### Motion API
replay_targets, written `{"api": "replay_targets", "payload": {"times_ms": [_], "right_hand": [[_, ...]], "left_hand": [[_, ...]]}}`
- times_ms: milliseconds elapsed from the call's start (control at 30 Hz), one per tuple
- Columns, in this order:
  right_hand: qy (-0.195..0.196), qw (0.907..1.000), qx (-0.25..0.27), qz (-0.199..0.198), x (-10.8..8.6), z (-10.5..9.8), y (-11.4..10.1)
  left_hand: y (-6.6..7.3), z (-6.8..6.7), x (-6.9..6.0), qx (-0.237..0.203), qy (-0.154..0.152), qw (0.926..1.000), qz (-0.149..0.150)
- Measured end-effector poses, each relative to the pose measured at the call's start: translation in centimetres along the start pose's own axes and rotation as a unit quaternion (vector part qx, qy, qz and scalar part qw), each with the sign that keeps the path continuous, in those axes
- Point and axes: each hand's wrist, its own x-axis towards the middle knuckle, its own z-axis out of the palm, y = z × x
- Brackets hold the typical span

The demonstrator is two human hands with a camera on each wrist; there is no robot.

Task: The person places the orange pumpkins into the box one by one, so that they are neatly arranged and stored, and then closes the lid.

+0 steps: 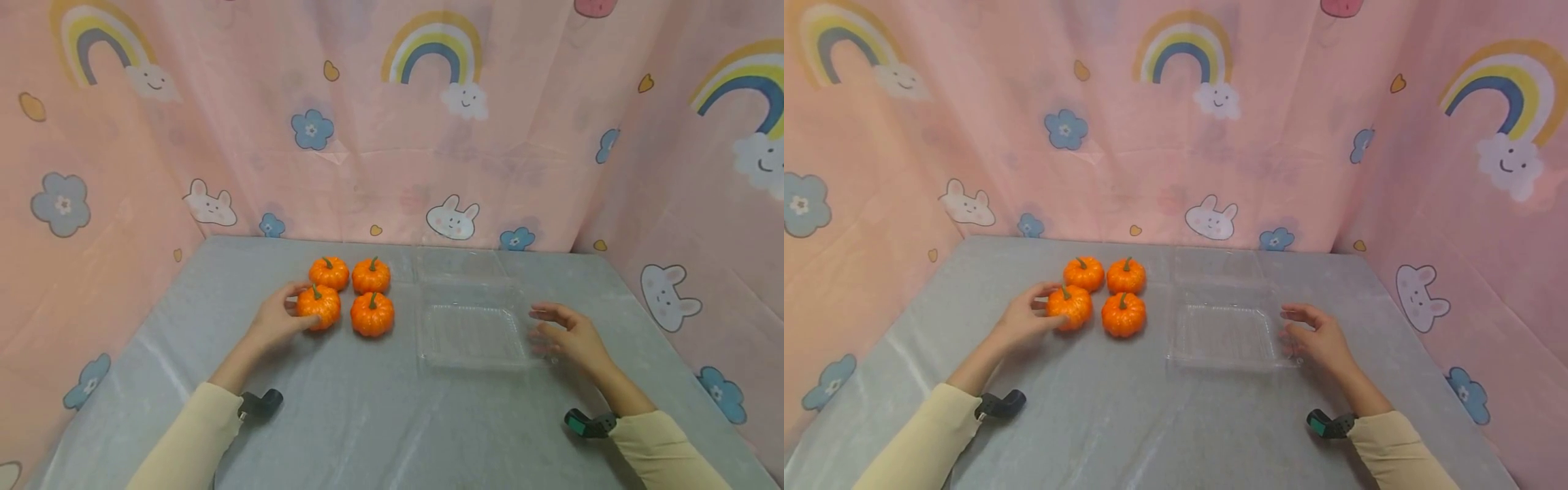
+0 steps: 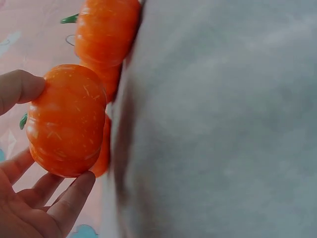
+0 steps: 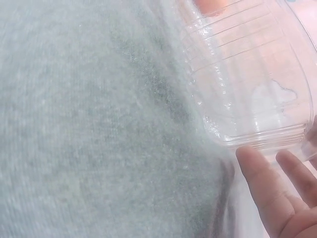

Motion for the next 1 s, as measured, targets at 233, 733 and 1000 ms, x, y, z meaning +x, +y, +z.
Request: {"api": "replay_targets", "payload": {"times_ms": [233, 733, 1000], "right_hand": [[0.002, 1.0000, -0.002, 0.008, -0.1, -0.1, -0.1], [-0.009, 0.9994, 0.034, 0.004, 0.0, -0.1, 0.3], [-0.015, 0.9977, 0.065, 0.014, -0.1, -0.1, 0.4]], "left_hand": [[1.5, -0.8, -0.4, 0.013, 0.002, 0.9998, 0.018], [5.2, -0.9, -1.1, 0.018, -0.002, 0.9981, 0.060], [7.2, 0.3, -0.9, -0.008, -0.006, 0.9963, 0.086]]}}
